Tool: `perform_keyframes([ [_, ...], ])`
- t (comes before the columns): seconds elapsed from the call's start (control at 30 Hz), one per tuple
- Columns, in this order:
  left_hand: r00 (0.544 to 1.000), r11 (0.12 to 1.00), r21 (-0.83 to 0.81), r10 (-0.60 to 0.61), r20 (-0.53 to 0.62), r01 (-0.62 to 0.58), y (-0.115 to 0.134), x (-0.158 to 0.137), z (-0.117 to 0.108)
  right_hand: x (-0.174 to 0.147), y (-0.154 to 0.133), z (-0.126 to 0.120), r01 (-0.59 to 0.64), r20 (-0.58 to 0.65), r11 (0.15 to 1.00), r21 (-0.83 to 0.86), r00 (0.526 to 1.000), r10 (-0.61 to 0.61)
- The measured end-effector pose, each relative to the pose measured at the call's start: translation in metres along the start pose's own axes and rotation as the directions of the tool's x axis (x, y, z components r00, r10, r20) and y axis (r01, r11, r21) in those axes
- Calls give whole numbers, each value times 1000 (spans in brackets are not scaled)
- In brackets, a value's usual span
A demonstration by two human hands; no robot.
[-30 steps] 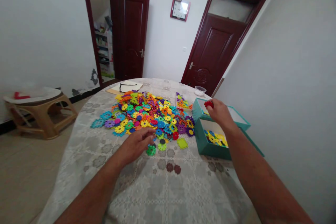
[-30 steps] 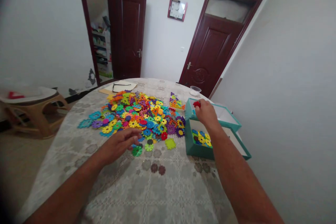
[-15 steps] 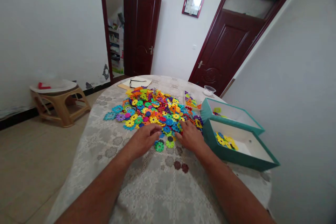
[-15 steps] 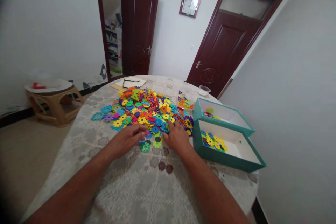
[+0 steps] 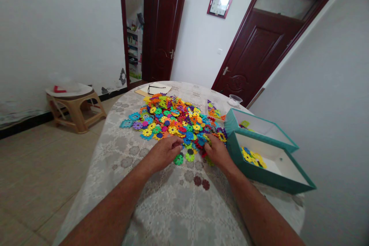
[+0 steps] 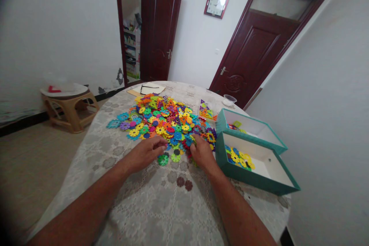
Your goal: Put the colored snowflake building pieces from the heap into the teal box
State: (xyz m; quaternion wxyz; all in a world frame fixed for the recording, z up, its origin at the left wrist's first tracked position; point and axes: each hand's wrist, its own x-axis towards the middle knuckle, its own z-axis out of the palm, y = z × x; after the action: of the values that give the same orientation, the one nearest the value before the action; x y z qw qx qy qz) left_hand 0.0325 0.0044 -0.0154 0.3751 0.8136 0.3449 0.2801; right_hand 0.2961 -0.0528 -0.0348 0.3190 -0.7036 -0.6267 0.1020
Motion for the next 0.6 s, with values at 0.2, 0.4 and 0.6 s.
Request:
perform_keyframes([
  [0.2,999,999,-17,-34,-7,34,-6,2,9,-9,-7,5,-284,185,797,533,958,218],
  [0.4,999,997,-61,-43,-22,41,-5,3,18,-17,-15,9,-323,311,692,646,939,148],
  [0.6,1000,999,-52,-4,3,4,-2,7,26,-22,-26,9,-258,298,728,635,951,76],
])
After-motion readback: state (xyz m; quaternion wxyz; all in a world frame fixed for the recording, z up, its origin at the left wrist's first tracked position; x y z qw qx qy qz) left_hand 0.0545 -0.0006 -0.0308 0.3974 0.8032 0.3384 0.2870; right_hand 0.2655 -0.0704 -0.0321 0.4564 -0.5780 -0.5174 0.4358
